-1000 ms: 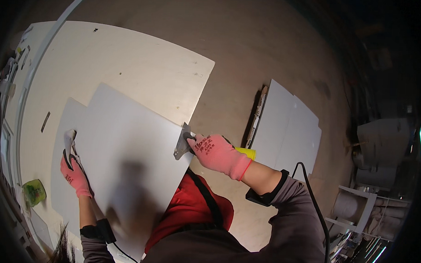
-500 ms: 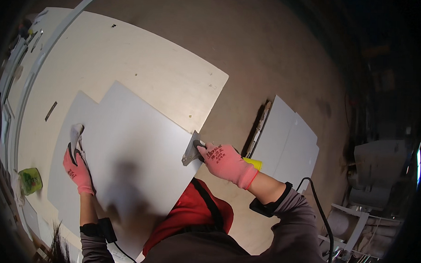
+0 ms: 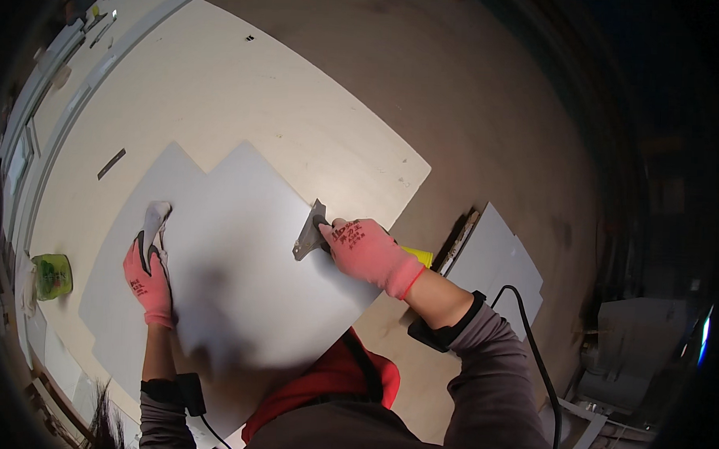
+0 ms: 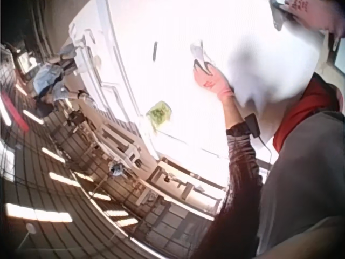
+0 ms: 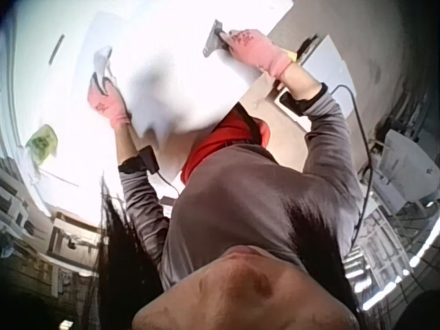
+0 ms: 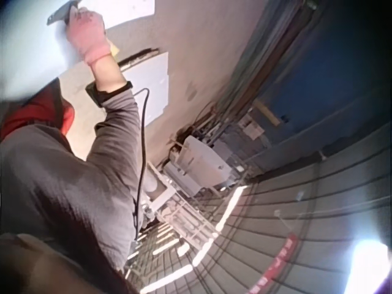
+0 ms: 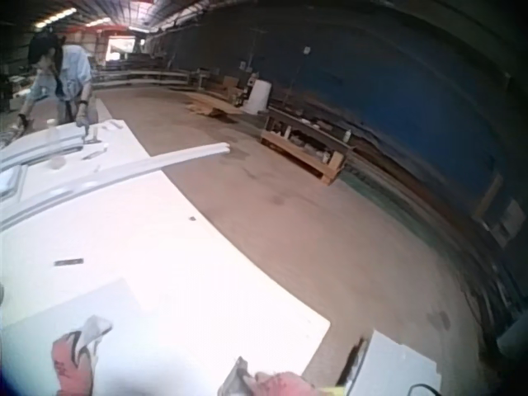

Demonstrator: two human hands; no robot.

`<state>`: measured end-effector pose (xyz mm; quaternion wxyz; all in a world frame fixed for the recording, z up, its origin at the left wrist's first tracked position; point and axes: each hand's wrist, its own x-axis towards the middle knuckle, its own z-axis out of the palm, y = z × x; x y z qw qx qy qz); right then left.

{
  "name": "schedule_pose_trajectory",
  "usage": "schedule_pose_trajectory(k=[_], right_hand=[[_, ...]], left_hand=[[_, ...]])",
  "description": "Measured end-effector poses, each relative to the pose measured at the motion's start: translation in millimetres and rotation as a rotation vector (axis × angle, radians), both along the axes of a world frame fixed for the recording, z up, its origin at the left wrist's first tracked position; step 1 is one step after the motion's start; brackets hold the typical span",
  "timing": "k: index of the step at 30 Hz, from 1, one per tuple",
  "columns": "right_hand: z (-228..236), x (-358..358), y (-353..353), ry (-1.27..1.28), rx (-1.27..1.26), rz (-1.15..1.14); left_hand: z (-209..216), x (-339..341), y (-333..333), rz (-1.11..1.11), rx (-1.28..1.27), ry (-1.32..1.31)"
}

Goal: Scraping residues and wiping down furniture panels in a workshop environment.

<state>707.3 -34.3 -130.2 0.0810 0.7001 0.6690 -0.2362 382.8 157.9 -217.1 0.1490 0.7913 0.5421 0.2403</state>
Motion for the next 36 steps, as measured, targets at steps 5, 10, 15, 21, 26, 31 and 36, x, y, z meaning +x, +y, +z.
schedule_pose_trajectory(k=[5,10,15,21,26,31,36], right_hand=[[0,-1,47,0.026,0.045,0.018],[-7,-3,104,0.009,0.051,0.062],[-1,-5,161,-0.023,0.009,0.090],[-5,-9,180,-0.070,0.034,0.126],[-14,-20,158,-0.109,0.049,0.179],[-13,-11,171,-0.112,0.027,0.165],[-4,45,191,-0.099,0.014,0.263]], left_hand=[[3,-2,11,-0.003,0.005,0.007],[1,-12,25,0.011,0.032,0.027],[3,-18,32,-0.011,0.037,0.010],[-1,-25,25,-0.029,0.064,-0.023],[-14,-41,18,-0.014,0.029,-0.044],[-23,-34,29,-0.006,0.034,-0.073],[-19,10,30,0.014,0.021,-0.030]])
